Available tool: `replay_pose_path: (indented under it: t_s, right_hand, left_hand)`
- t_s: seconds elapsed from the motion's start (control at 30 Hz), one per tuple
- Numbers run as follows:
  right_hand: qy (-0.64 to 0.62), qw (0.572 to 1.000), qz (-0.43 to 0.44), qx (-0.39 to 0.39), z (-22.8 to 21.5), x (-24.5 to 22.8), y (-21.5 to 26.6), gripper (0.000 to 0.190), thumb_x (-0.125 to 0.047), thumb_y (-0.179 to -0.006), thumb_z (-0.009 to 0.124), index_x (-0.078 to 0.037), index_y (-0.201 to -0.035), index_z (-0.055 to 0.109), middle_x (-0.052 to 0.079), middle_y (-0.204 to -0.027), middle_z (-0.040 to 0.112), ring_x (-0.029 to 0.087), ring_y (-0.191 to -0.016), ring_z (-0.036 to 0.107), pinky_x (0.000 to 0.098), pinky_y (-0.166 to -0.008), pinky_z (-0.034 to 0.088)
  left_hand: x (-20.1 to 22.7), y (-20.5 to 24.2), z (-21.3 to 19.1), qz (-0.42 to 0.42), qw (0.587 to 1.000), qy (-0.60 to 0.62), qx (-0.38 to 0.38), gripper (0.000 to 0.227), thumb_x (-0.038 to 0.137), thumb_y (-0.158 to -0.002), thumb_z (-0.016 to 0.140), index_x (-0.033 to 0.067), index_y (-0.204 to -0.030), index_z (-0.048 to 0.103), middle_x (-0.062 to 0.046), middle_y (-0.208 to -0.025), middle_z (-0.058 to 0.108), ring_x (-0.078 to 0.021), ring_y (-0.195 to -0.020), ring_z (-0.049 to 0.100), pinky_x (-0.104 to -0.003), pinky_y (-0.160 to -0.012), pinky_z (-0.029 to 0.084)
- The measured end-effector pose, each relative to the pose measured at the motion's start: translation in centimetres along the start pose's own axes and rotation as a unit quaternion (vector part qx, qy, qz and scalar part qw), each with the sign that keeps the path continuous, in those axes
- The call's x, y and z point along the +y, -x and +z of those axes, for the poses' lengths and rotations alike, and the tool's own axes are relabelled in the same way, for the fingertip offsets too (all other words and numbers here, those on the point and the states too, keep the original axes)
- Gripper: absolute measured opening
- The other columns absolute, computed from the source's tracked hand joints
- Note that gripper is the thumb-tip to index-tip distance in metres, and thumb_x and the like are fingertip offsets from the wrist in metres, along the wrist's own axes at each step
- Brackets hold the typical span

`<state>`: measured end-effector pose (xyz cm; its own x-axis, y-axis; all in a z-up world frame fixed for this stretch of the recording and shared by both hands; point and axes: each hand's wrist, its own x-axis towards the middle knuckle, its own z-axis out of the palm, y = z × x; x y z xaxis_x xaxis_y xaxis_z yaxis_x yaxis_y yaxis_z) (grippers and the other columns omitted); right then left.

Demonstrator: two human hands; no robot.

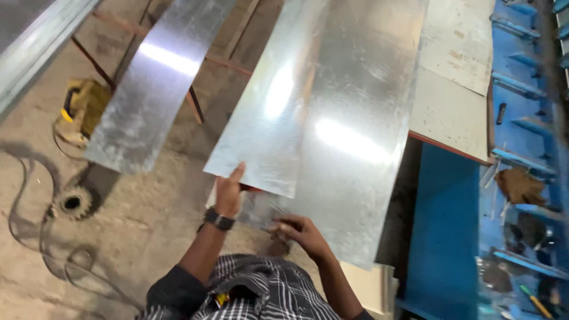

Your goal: The person repeatedly picks up large rectangular metal sheets and feeds them into a blue industrial bending machine. They use both hands to guide the sheets through the rollers and then remove the processed sheets to place them on a nearby table. The task involves continuous handling of the metal sheets and operating the machine.

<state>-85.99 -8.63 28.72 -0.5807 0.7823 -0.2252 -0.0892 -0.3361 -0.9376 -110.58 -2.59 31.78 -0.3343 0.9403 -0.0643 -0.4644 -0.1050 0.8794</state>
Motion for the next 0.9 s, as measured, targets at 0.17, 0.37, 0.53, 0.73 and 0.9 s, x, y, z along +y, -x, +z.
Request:
replay_pose_path:
  t_s: [0.17,0.37,0.53,0.73,0.9]
  right_hand:
    - [-0.032,0.985,0.074,0.154,1.7,4.2,-4.2,0.044,-0.020,-0.097,0.064,0.002,-0.135,0.061,0.016,-0.115,0.077,0.024,-0.098,0.075,0.0351,-0.082,0.060]
    - [-0.110,0.935,0.046,0.335,5.4,7.5,-10.2,0.043,-0.021,-0.097,0.063,0.002,-0.133,0.062,0.016,-0.114,0.077,0.025,-0.099,0.074,0.0360,-0.081,0.059]
    - [-0.148,0.912,0.080,0.373,11.0,9.7,-13.3,0.043,-0.022,-0.096,0.063,-0.001,-0.133,0.062,0.016,-0.114,0.076,0.026,-0.099,0.075,0.0376,-0.082,0.060]
    - [-0.096,0.925,0.125,0.345,15.0,10.9,-15.9,0.042,-0.023,-0.095,0.067,0.000,-0.130,0.065,0.018,-0.114,0.077,0.028,-0.098,0.075,0.0397,-0.083,0.062]
    - [-0.059,0.923,0.130,0.356,15.4,10.7,-17.0,0.042,-0.023,-0.096,0.065,-0.001,-0.132,0.064,0.016,-0.115,0.078,0.025,-0.101,0.076,0.0378,-0.084,0.061]
  left_hand:
    - [9.8,-8.1,-8.5,-0.035,0.999,0.028,0.018,0.043,0.005,-0.097,0.060,0.0015,-0.140,0.050,-0.011,-0.125,0.066,-0.0259,-0.104,0.070,-0.047,-0.081,0.061]
    - [16.9,-18.0,-21.6,-0.008,1.000,-0.005,0.005,0.046,0.002,-0.097,0.057,0.0018,-0.142,0.050,-0.011,-0.127,0.064,-0.0276,-0.108,0.068,-0.048,-0.081,0.062]
    - [17.4,-22.9,-34.6,-0.045,0.997,0.009,0.062,0.047,0.001,-0.099,0.060,0.0008,-0.145,0.051,-0.012,-0.127,0.063,-0.0295,-0.110,0.064,-0.051,-0.082,0.056]
    - [17.5,-24.2,-44.3,-0.016,0.996,0.046,0.069,0.049,-0.003,-0.096,0.060,0.0039,-0.143,0.051,-0.008,-0.131,0.064,-0.0270,-0.117,0.065,-0.045,-0.098,0.056]
    - [16.5,-24.2,-47.9,-0.159,0.985,0.029,0.062,0.038,0.006,-0.101,0.065,0.0064,-0.138,0.056,-0.006,-0.129,0.064,-0.0229,-0.114,0.063,-0.039,-0.094,0.053]
